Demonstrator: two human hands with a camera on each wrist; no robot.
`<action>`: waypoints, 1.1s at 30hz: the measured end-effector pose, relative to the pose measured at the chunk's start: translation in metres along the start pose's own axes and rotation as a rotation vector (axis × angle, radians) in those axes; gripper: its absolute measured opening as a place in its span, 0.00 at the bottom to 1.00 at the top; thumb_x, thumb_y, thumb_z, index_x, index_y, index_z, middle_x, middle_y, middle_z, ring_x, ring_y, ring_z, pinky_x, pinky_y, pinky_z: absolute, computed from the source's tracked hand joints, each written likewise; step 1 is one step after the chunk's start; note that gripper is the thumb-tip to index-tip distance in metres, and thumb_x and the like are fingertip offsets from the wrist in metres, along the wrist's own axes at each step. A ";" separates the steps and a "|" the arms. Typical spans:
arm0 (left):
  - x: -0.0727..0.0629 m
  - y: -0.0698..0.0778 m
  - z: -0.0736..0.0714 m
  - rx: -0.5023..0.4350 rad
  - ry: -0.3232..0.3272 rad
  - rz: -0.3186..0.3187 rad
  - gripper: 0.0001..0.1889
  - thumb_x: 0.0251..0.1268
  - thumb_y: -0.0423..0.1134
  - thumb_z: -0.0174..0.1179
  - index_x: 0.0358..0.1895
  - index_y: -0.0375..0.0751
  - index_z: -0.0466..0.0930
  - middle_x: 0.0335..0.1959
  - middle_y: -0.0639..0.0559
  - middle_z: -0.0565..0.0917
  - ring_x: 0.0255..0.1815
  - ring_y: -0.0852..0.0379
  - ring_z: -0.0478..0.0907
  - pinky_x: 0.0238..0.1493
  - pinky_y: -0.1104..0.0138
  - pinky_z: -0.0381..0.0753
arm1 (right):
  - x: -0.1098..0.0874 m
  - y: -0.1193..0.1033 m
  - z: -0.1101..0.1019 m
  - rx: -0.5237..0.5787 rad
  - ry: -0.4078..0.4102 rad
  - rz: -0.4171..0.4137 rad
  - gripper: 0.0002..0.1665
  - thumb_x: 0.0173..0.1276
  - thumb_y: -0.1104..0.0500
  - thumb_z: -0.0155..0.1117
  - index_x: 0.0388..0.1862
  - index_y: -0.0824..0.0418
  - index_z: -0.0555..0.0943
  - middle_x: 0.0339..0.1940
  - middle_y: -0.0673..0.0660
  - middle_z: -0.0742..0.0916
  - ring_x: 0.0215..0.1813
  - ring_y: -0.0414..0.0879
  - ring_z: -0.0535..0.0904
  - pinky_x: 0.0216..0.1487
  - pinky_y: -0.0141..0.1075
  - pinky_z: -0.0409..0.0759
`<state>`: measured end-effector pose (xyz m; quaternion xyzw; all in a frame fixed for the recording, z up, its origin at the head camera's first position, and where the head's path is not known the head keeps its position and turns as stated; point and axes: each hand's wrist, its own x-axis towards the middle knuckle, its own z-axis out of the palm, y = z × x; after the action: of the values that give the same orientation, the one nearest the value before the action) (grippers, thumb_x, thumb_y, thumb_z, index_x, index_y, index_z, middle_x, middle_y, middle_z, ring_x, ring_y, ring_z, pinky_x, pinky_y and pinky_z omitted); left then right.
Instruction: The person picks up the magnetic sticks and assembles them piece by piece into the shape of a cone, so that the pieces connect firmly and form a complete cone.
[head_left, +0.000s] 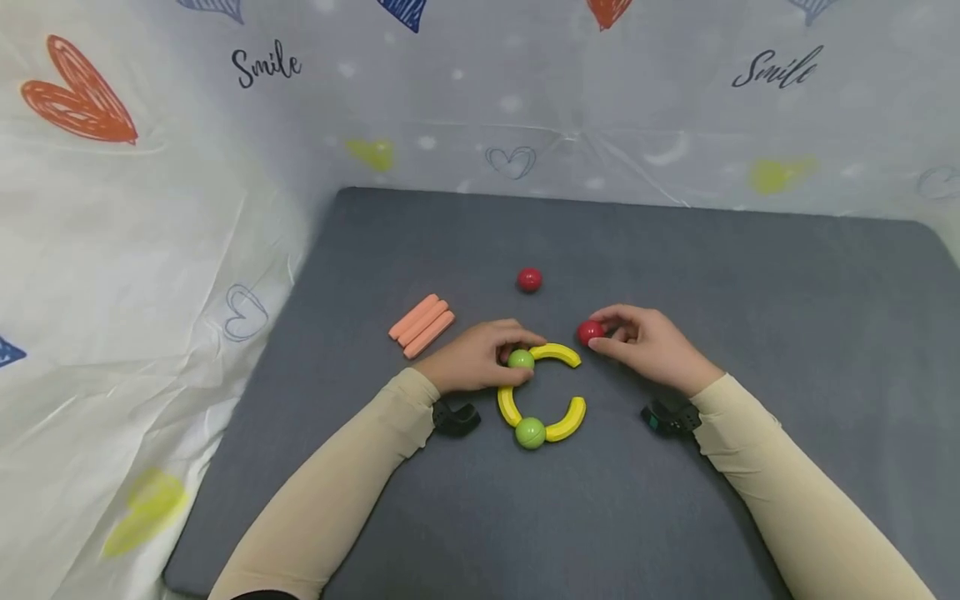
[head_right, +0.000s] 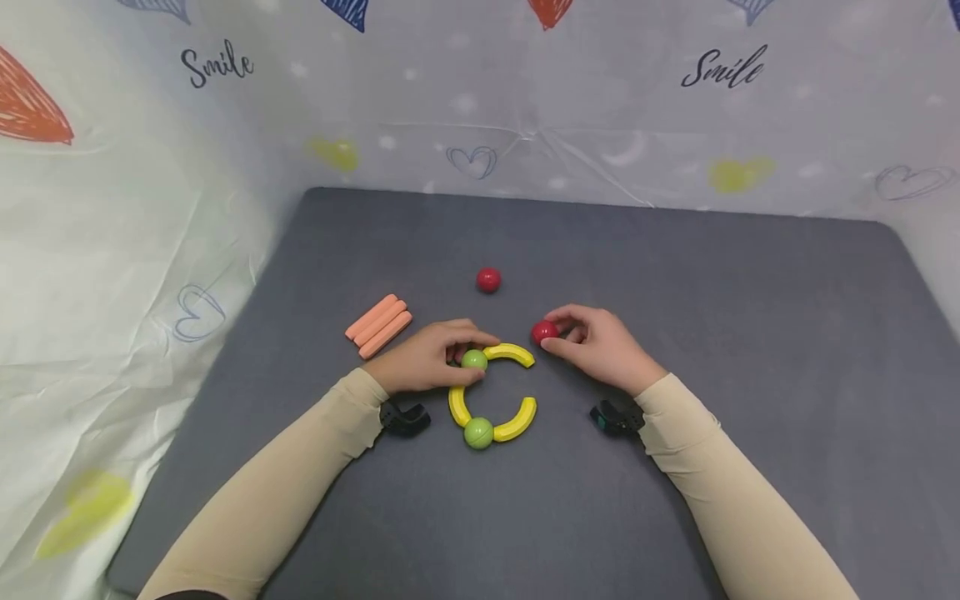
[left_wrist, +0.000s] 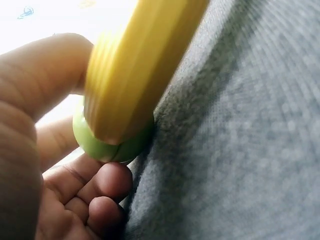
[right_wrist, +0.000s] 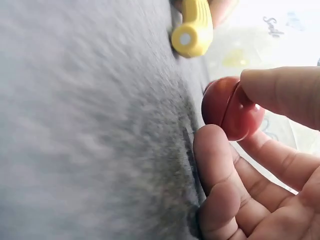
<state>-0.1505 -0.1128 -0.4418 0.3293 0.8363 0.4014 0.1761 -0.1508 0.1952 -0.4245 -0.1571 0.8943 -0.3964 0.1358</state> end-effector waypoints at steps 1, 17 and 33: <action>0.000 0.001 0.000 0.000 0.003 -0.001 0.23 0.71 0.44 0.67 0.68 0.51 0.82 0.44 0.59 0.80 0.39 0.59 0.74 0.41 0.67 0.76 | -0.004 0.001 0.000 0.012 0.000 0.005 0.24 0.73 0.48 0.73 0.63 0.56 0.83 0.33 0.53 0.87 0.31 0.47 0.79 0.31 0.36 0.75; -0.001 0.004 0.001 0.023 0.020 0.022 0.21 0.72 0.44 0.67 0.66 0.48 0.83 0.46 0.59 0.81 0.40 0.60 0.75 0.42 0.67 0.77 | -0.039 0.000 0.012 0.069 -0.046 -0.054 0.20 0.70 0.52 0.77 0.57 0.54 0.84 0.32 0.50 0.86 0.29 0.45 0.79 0.31 0.35 0.77; 0.000 0.003 0.001 0.003 0.008 0.017 0.21 0.71 0.44 0.67 0.64 0.49 0.84 0.46 0.59 0.81 0.42 0.60 0.76 0.44 0.66 0.78 | -0.041 -0.007 0.018 -0.001 -0.035 -0.063 0.20 0.68 0.51 0.79 0.56 0.51 0.85 0.31 0.49 0.85 0.30 0.45 0.78 0.29 0.35 0.76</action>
<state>-0.1484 -0.1110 -0.4398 0.3351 0.8348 0.4029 0.1686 -0.1059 0.1945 -0.4263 -0.1921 0.8866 -0.3972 0.1387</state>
